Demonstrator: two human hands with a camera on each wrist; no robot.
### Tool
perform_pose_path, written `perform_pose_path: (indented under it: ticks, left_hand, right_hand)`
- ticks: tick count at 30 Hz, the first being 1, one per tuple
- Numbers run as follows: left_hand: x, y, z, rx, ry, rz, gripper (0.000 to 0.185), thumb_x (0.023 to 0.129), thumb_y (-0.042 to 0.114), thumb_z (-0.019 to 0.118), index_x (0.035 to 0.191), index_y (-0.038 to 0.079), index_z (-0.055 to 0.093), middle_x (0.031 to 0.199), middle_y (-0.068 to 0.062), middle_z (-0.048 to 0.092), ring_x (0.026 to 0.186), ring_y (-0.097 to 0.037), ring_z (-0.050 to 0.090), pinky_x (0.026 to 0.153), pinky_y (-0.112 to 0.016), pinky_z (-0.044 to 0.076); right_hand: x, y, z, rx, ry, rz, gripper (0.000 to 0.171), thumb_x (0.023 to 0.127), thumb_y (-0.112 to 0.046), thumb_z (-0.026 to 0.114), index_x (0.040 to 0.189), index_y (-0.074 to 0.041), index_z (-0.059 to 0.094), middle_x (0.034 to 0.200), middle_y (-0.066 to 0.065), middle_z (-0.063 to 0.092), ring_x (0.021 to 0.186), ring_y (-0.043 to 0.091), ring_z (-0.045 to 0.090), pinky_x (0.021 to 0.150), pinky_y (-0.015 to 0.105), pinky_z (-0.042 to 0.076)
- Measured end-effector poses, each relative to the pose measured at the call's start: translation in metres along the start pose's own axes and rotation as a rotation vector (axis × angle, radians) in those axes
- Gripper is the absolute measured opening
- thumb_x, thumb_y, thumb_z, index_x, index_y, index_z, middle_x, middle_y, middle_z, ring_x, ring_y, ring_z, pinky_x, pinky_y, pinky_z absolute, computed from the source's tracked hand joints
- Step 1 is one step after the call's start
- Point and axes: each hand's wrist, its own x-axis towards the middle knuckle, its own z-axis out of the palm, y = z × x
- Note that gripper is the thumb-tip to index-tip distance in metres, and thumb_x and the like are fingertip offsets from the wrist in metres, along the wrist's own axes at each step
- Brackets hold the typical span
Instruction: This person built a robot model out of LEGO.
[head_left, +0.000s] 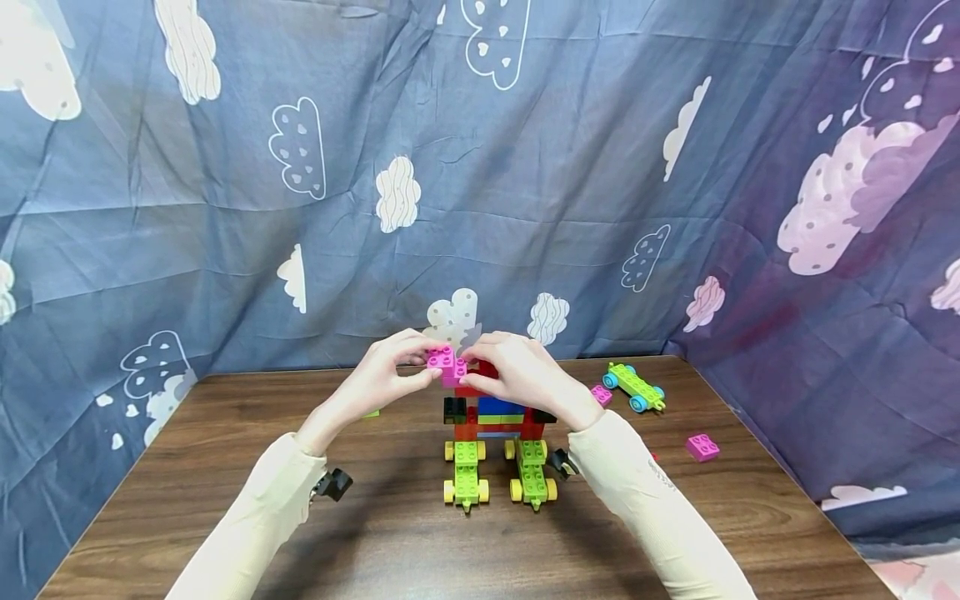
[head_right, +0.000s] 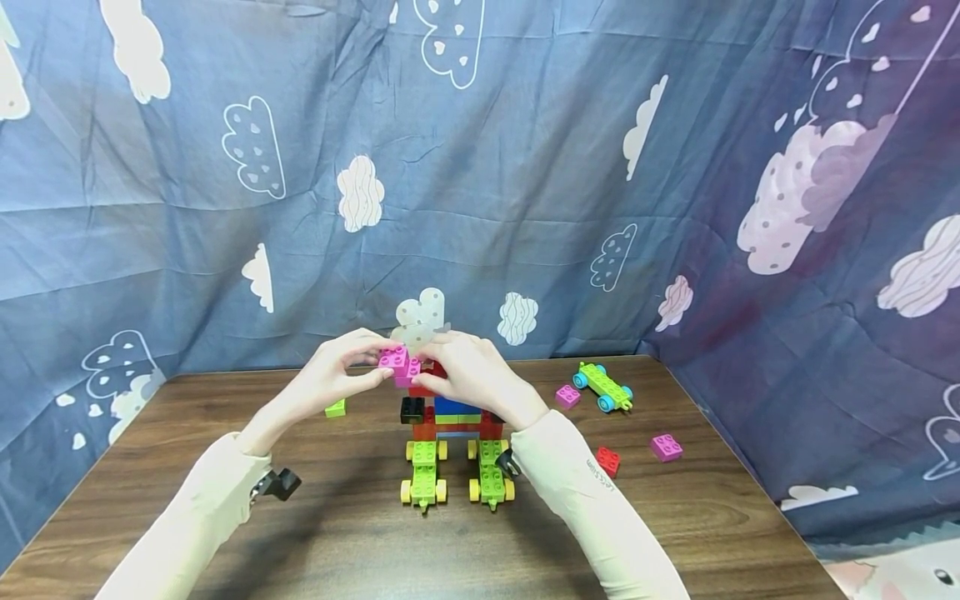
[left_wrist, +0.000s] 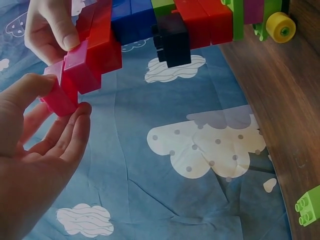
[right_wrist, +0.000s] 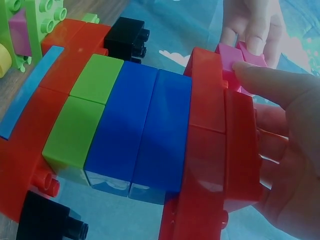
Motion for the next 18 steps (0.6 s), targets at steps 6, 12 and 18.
perform_pose_path:
  ticks: [6, 12, 18]
  left_hand:
    - [-0.0003, 0.0006, 0.0002, 0.056, 0.01, 0.043, 0.032, 0.089, 0.009, 0.073, 0.121, 0.008, 0.07, 0.11, -0.007, 0.068, 0.098, -0.019, 0.066, 0.09, -0.034, 0.058]
    - [-0.0019, 0.0006, 0.0006, 0.102, 0.016, 0.072, 0.033, 0.089, 0.014, 0.073, 0.122, 0.011, 0.07, 0.109, -0.004, 0.068, 0.099, -0.016, 0.065, 0.09, -0.034, 0.058]
    - [-0.0012, 0.0035, 0.0017, 0.132, 0.034, 0.061, 0.031, 0.09, 0.016, 0.073, 0.12, 0.011, 0.07, 0.109, -0.004, 0.069, 0.098, -0.017, 0.065, 0.088, -0.035, 0.058]
  right_hand:
    - [-0.0003, -0.0009, -0.0007, -0.009, 0.003, -0.006, 0.028, 0.09, -0.037, 0.072, 0.109, -0.016, 0.074, 0.103, -0.001, 0.074, 0.095, 0.016, 0.069, 0.082, 0.031, 0.059]
    - [-0.0001, -0.0011, 0.0001, -0.011, 0.002, -0.01, 0.028, 0.09, -0.036, 0.072, 0.109, -0.016, 0.075, 0.103, -0.001, 0.074, 0.095, 0.016, 0.069, 0.082, 0.031, 0.059]
    - [0.0006, 0.0005, 0.0007, -0.004, 0.009, -0.016, 0.028, 0.089, -0.035, 0.073, 0.108, -0.016, 0.075, 0.102, -0.001, 0.074, 0.093, 0.016, 0.069, 0.082, 0.031, 0.059]
